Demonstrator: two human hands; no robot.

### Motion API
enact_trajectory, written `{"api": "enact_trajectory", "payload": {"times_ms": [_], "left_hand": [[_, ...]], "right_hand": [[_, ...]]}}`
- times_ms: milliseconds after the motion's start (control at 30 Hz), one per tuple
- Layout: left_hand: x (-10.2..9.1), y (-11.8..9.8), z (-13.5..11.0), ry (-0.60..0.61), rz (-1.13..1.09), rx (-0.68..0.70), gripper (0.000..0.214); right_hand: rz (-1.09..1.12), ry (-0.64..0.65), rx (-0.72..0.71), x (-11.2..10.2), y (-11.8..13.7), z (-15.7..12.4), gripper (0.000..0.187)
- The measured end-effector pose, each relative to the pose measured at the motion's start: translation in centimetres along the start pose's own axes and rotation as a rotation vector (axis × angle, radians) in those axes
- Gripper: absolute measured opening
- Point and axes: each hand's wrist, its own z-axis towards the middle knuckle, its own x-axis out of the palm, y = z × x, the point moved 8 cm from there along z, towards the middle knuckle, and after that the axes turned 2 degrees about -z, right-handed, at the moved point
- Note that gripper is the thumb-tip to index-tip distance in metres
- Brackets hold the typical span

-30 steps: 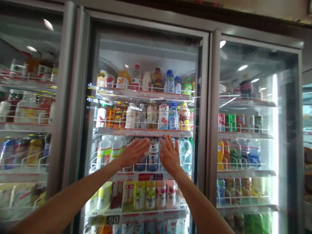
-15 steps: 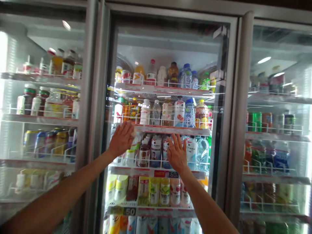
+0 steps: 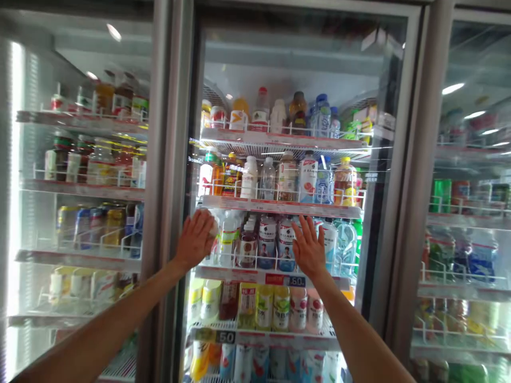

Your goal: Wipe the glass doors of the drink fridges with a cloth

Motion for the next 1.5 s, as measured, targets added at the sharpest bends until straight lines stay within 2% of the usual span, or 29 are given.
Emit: {"api": "enact_trajectory", "payload": {"times_ms": [100, 133, 167, 233, 300, 333, 367, 400, 433, 500, 533, 567, 600, 700, 767, 800, 833, 900, 967, 1000, 1033, 1133, 1167, 1200, 1267, 1367, 1400, 1433, 1500], "left_hand": [[0.6, -4.6, -2.9, 0.092, -0.117, 0.373, 0.045], [0.7, -5.5, -3.6, 0.116, -0.144, 0.464, 0.043], [0.7, -5.6, -3.6, 0.118, -0.153, 0.480, 0.042], [0.5, -3.3, -2.1, 0.062, -0.114, 0.295, 0.045], [-0.2, 0.3, -0.5, -0.037, -0.042, -0.013, 0.050], [-0.5, 1.4, -0.2, -0.073, -0.011, -0.129, 0.051], [-0.7, 1.8, -0.3, -0.083, 0.006, -0.182, 0.052], [-0.6, 1.2, -0.7, -0.067, 0.000, -0.157, 0.052], [-0.4, -0.2, -1.3, -0.034, -0.024, -0.061, 0.051], [0.1, -3.4, -2.9, 0.055, -0.093, 0.203, 0.048], [0.2, -4.4, -3.6, 0.083, -0.121, 0.295, 0.047], [0.3, -4.5, -3.8, 0.090, -0.133, 0.322, 0.046], [0.3, -3.7, -3.3, 0.071, -0.126, 0.273, 0.047], [-0.5, 1.5, -0.5, -0.100, -0.057, -0.141, 0.053], [-1.0, 3.1, 0.7, -0.184, -0.015, -0.333, 0.057], [-0.8, 2.7, 1.3, -0.180, -0.012, -0.326, 0.057], [-0.4, 1.5, 1.8, -0.143, -0.022, -0.248, 0.057], [0.6, -1.9, 2.3, -0.029, -0.069, 0.024, 0.055], [1.1, -3.5, 2.5, 0.039, -0.110, 0.216, 0.052], [1.1, -2.9, 3.0, 0.030, -0.107, 0.206, 0.050], [0.8, -1.2, 3.9, -0.010, -0.093, 0.117, 0.050], [-0.3, 5.0, 5.9, -0.177, -0.032, -0.332, 0.053], [-0.5, 5.9, 6.2, -0.203, -0.019, -0.431, 0.054], [-0.4, 5.8, 6.5, -0.199, -0.015, -0.462, 0.056], [0.4, 3.3, 7.3, -0.121, -0.030, -0.335, 0.056], [1.6, -1.5, 7.8, 0.026, -0.081, 0.008, 0.056], [1.6, -1.8, 8.0, 0.044, -0.088, 0.064, 0.056], [1.5, -1.1, 8.4, 0.033, -0.084, 0.052, 0.055], [0.6, 2.3, 9.5, -0.069, -0.056, -0.149, 0.055]], "right_hand": [[-0.008, -0.007, -0.003, 0.1, 0.1, 0.0, 0.061], [-0.012, -0.008, -0.004, 0.1, 0.1, 0.0, 0.061], [-0.014, -0.009, -0.005, 0.1, 0.1, 0.0, 0.061], [-0.017, -0.009, -0.006, 0.1, 0.1, -0.1, 0.061], [-0.017, -0.007, -0.003, 0.1, 0.1, -0.1, 0.061], [-0.017, -0.006, 0.001, 0.1, 0.0, -0.2, 0.060], [-0.017, -0.003, 0.004, 0.2, 0.0, -0.2, 0.060], [-0.016, -0.002, 0.006, 0.2, 0.0, -0.2, 0.060], [-0.016, -0.003, 0.007, 0.2, 0.0, -0.3, 0.059], [-0.013, -0.008, 0.004, 0.1, 0.0, -0.3, 0.059], [-0.011, -0.011, 0.001, 0.1, 0.1, -0.3, 0.058], [-0.007, -0.013, -0.001, 0.1, 0.1, -0.3, 0.058], [-0.001, -0.014, -0.001, 0.1, 0.1, -0.2, 0.058], [0.014, -0.024, 0.008, 0.1, 0.2, -0.2, 0.057], [0.018, -0.033, 0.016, 0.1, 0.1, -0.2, 0.057], [0.019, -0.037, 0.017, 0.1, 0.1, -0.2, 0.057], [0.021, -0.040, 0.015, 0.1, 0.2, -0.2, 0.057], [0.025, -0.041, 0.008, 0.1, 0.2, -0.2, 0.057], [0.029, -0.044, 0.004, 0.0, 0.2, -0.2, 0.058], [0.030, -0.043, 0.004, 0.0, 0.1, -0.2, 0.057], [0.031, -0.043, 0.006, 0.0, 0.1, -0.2, 0.057], [0.031, -0.050, 0.002, -0.1, 0.2, -0.2, 0.058], [0.029, -0.053, 0.001, -0.1, 0.2, -0.2, 0.058], [0.024, -0.057, -0.004, -0.1, 0.2, -0.2, 0.059], [0.006, -0.066, -0.019, -0.1, 0.3, -0.3, 0.061], [-0.014, -0.075, -0.030, -0.1, 0.2, -0.3, 0.061], [-0.016, -0.075, -0.031, 0.0, 0.2, -0.3, 0.061], [-0.018, -0.074, -0.028, 0.0, 0.1, -0.3, 0.062], [-0.028, -0.074, -0.035, 0.1, 0.2, -0.3, 0.063]]}}
